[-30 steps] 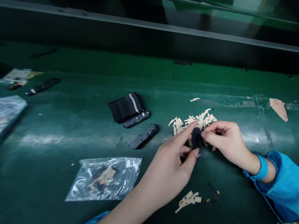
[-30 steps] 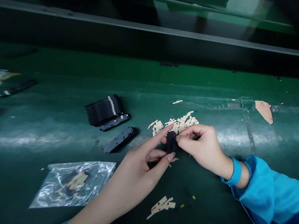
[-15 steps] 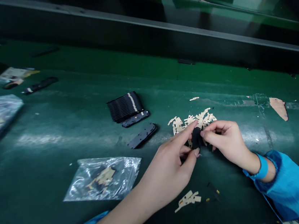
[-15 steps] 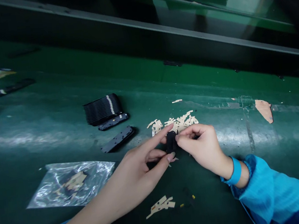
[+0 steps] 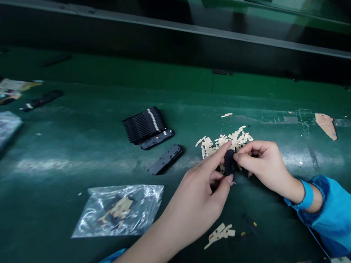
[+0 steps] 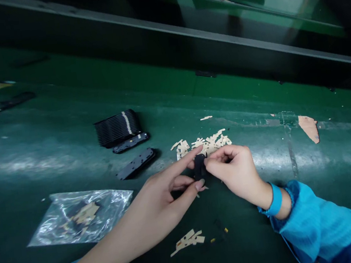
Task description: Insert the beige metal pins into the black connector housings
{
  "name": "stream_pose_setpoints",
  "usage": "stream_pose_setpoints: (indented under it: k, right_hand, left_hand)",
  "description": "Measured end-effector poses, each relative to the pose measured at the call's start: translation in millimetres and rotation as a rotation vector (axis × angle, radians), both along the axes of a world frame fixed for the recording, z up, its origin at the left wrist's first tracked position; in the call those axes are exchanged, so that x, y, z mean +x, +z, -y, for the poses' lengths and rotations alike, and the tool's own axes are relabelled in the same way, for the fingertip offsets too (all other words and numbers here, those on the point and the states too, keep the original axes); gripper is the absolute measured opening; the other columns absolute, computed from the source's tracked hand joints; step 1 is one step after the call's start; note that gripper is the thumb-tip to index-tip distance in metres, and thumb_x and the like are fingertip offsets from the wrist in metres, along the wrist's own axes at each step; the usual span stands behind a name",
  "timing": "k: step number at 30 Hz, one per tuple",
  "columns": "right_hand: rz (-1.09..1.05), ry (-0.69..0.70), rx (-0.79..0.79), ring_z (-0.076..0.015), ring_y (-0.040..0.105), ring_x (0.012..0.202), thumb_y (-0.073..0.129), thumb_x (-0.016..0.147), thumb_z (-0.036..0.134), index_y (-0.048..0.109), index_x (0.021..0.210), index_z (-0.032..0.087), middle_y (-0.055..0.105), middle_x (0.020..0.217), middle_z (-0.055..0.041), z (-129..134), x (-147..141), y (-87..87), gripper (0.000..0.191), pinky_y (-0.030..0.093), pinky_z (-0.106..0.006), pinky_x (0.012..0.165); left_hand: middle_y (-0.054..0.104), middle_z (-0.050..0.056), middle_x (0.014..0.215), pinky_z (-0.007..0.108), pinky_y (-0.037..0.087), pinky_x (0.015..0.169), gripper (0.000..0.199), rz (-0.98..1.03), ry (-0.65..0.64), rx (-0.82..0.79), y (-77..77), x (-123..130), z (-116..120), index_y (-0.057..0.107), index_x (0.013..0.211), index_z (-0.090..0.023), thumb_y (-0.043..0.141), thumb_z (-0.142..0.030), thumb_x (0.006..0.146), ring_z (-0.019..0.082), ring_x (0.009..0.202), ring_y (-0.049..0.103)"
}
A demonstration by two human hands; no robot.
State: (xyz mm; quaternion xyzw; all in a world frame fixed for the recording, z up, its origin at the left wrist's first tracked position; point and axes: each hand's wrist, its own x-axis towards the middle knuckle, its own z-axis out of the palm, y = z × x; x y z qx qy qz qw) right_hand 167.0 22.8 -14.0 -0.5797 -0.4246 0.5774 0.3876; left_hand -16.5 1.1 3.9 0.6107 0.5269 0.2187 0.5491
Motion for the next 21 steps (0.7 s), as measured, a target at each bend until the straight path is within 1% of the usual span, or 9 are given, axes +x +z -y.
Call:
stream_pose_setpoints:
  k: [5,9,13,16,18,21]
  right_hand:
    - [0.004,0.019,-0.008,-0.0105,0.049,0.052,0.077,0.066,0.028,0.073,0.066,0.019,0.064,0.060,0.0016,-0.9,-0.3,1.8,0.010,0.041,-0.022,0.045]
    - [0.008,0.028,-0.012,-0.0103,0.049,0.053,0.076,0.065,0.028,0.073,0.066,0.019,0.063,0.060,0.0020,-2.8,-0.5,2.8,0.010,0.041,-0.023,0.046]
    - [0.013,0.031,-0.022,-0.0096,0.047,0.052,0.075,0.065,0.027,0.072,0.065,0.019,0.062,0.059,0.0027,-3.1,-0.8,3.0,0.008,0.040,-0.023,0.046]
    - [0.019,0.035,-0.035,-0.0097,0.047,0.051,0.074,0.065,0.026,0.072,0.064,0.019,0.062,0.058,0.0029,-2.7,-0.3,2.4,0.008,0.040,-0.023,0.046]
    - [0.017,0.043,-0.046,-0.0097,0.048,0.051,0.075,0.065,0.026,0.072,0.064,0.019,0.062,0.058,0.0030,-2.7,0.5,2.1,0.008,0.040,-0.023,0.046]
    - [0.010,0.059,-0.056,-0.0090,0.048,0.050,0.074,0.065,0.024,0.072,0.063,0.019,0.062,0.058,0.0031,-3.7,2.0,2.7,0.006,0.039,-0.022,0.046]
  left_hand:
    - [0.074,0.003,0.088,0.021,0.050,0.050,0.066,-0.005,-0.004,0.061,0.2,-2.1,1.3,0.043,0.162,-0.024,0.054,-0.026,0.097,0.015,0.062,0.071]
    - [0.075,0.004,0.093,0.021,0.050,0.049,0.066,-0.007,-0.007,0.057,1.0,-2.9,1.7,0.043,0.163,-0.024,0.054,-0.026,0.097,0.015,0.062,0.071]
    - [0.074,0.003,0.088,0.020,0.043,0.044,0.068,-0.009,-0.006,0.030,2.1,-2.4,0.9,0.042,0.163,-0.021,0.055,-0.027,0.096,0.013,0.055,0.064]
    - [0.072,0.001,0.077,0.020,0.036,0.041,0.069,-0.009,-0.013,0.010,1.9,-2.3,0.7,0.042,0.163,-0.019,0.055,-0.027,0.096,0.012,0.049,0.057]
    - [0.070,-0.001,0.072,0.020,0.035,0.042,0.070,-0.010,-0.015,0.002,1.4,-2.7,0.9,0.040,0.164,-0.019,0.055,-0.027,0.096,0.013,0.050,0.058]
    - [0.070,-0.002,0.071,0.020,0.040,0.044,0.070,0.001,-0.022,0.004,1.0,-3.6,1.3,0.039,0.165,-0.022,0.056,-0.027,0.097,0.015,0.055,0.064]
